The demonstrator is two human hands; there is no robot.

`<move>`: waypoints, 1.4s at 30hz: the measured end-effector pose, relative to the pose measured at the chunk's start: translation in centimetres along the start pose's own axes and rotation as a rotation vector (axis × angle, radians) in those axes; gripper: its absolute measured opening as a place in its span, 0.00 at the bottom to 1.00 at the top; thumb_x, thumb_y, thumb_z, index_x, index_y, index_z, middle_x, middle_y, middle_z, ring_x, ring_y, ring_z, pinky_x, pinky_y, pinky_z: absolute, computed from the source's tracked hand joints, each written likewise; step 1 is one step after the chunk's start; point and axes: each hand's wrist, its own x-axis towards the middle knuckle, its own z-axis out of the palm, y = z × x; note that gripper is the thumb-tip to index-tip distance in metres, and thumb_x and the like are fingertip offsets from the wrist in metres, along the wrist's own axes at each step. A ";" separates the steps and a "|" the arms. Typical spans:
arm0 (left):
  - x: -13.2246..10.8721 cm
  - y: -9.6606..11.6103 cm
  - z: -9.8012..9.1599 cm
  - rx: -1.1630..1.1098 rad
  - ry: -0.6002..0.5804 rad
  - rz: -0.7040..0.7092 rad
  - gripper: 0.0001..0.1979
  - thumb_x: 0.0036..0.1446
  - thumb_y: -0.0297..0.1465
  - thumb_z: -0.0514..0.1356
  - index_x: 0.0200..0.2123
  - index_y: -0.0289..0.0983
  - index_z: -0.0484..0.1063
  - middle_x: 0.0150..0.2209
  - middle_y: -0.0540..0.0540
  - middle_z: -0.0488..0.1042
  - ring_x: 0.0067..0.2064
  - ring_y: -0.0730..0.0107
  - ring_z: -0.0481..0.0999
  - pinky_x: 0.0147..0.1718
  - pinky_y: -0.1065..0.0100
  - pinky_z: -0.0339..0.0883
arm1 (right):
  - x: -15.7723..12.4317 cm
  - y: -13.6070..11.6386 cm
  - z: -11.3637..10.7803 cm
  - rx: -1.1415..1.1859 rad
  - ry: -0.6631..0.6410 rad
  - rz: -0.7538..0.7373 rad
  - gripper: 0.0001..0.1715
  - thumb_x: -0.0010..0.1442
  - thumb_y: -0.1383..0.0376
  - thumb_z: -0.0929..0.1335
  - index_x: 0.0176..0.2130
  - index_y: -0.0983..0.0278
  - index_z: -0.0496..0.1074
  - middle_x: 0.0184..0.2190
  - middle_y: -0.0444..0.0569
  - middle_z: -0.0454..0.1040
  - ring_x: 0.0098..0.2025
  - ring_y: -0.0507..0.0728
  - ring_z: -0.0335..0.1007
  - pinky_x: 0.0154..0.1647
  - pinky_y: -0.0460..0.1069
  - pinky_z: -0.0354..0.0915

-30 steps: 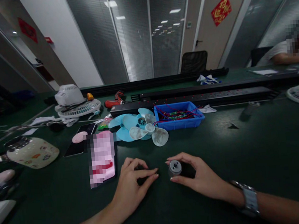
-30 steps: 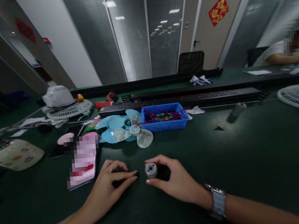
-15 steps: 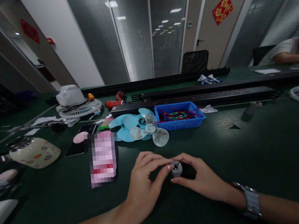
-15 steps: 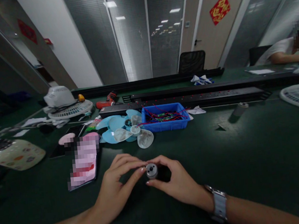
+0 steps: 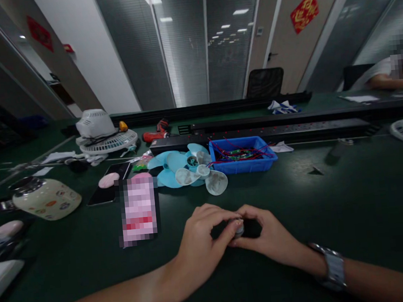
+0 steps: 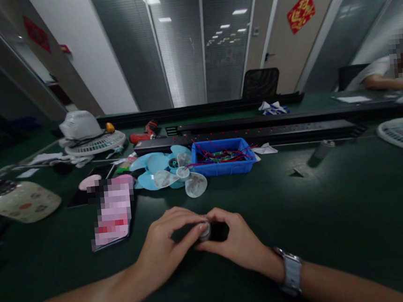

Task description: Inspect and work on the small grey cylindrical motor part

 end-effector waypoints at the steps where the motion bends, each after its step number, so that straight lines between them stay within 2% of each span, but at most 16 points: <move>1: 0.0 0.0 -0.1 -0.006 -0.008 -0.003 0.07 0.60 0.27 0.63 0.41 0.41 0.79 0.38 0.50 0.81 0.41 0.66 0.77 0.41 0.63 0.67 | 0.0 0.0 0.0 -0.002 0.000 -0.002 0.16 0.52 0.63 0.77 0.39 0.63 0.73 0.35 0.42 0.76 0.39 0.54 0.72 0.41 0.48 0.66; 12: 0.1 0.2 0.0 -0.041 0.013 0.019 0.07 0.57 0.25 0.64 0.37 0.39 0.81 0.38 0.47 0.81 0.41 0.65 0.77 0.43 0.62 0.69 | -0.1 -0.2 -0.1 -0.020 -0.009 -0.021 0.15 0.53 0.63 0.76 0.41 0.62 0.73 0.37 0.43 0.76 0.40 0.55 0.72 0.41 0.48 0.66; 16: 0.0 0.2 -0.2 0.010 -0.035 -0.047 0.12 0.58 0.26 0.63 0.45 0.43 0.79 0.47 0.44 0.76 0.50 0.60 0.72 0.49 0.57 0.67 | -0.1 -0.1 -0.1 -0.033 -0.011 -0.042 0.13 0.55 0.63 0.75 0.40 0.62 0.73 0.36 0.43 0.76 0.39 0.54 0.72 0.41 0.48 0.66; 19: 0.1 -0.3 -0.4 -0.012 -0.086 -0.076 0.13 0.58 0.29 0.63 0.46 0.48 0.79 0.51 0.45 0.72 0.54 0.57 0.69 0.52 0.54 0.65 | -0.1 -0.1 -0.1 -0.051 -0.008 -0.029 0.14 0.54 0.61 0.76 0.39 0.62 0.73 0.36 0.43 0.75 0.39 0.55 0.72 0.41 0.49 0.66; 21: 0.3 -0.7 -0.4 -0.053 -0.086 -0.094 0.09 0.56 0.31 0.66 0.41 0.49 0.81 0.49 0.46 0.73 0.53 0.57 0.69 0.51 0.54 0.65 | -0.2 -0.1 -0.1 -0.058 -0.013 -0.021 0.16 0.53 0.61 0.76 0.40 0.61 0.73 0.37 0.43 0.76 0.40 0.55 0.72 0.41 0.49 0.67; 25: 0.3 -1.1 -0.1 -0.131 -0.022 -0.140 0.03 0.51 0.32 0.70 0.32 0.44 0.82 0.41 0.46 0.75 0.48 0.59 0.72 0.47 0.56 0.66 | -0.3 -0.2 0.0 -0.046 -0.039 -0.032 0.18 0.52 0.62 0.77 0.43 0.60 0.73 0.39 0.43 0.76 0.41 0.55 0.72 0.42 0.49 0.66; 33: 0.1 -1.0 0.2 -0.171 0.033 -0.179 0.06 0.48 0.33 0.72 0.25 0.40 0.80 0.34 0.48 0.75 0.42 0.62 0.73 0.42 0.60 0.65 | -0.2 -0.3 0.0 -0.051 -0.033 -0.036 0.18 0.51 0.63 0.78 0.41 0.60 0.73 0.37 0.42 0.76 0.40 0.54 0.72 0.41 0.48 0.66; 35: 0.1 -0.9 0.2 -0.170 0.034 -0.200 0.06 0.47 0.33 0.72 0.27 0.41 0.80 0.36 0.47 0.74 0.44 0.60 0.73 0.43 0.59 0.66 | -0.2 -0.3 0.0 -0.054 -0.031 -0.040 0.17 0.51 0.63 0.78 0.40 0.61 0.73 0.37 0.42 0.75 0.40 0.54 0.72 0.41 0.49 0.66; 39: 0.1 -0.6 -0.1 -0.147 -0.042 -0.178 0.13 0.52 0.33 0.70 0.42 0.47 0.80 0.47 0.45 0.72 0.53 0.57 0.69 0.52 0.55 0.63 | -0.3 0.0 0.0 -0.074 -0.016 -0.045 0.16 0.51 0.62 0.78 0.38 0.61 0.72 0.36 0.42 0.75 0.39 0.55 0.72 0.40 0.49 0.66; 42: 0.2 -0.7 -0.3 -0.124 -0.123 -0.134 0.10 0.56 0.33 0.67 0.41 0.52 0.80 0.51 0.47 0.70 0.56 0.57 0.66 0.54 0.53 0.61 | -0.4 0.1 0.1 -0.065 -0.018 -0.049 0.16 0.51 0.62 0.78 0.37 0.61 0.71 0.34 0.41 0.74 0.37 0.53 0.71 0.37 0.48 0.65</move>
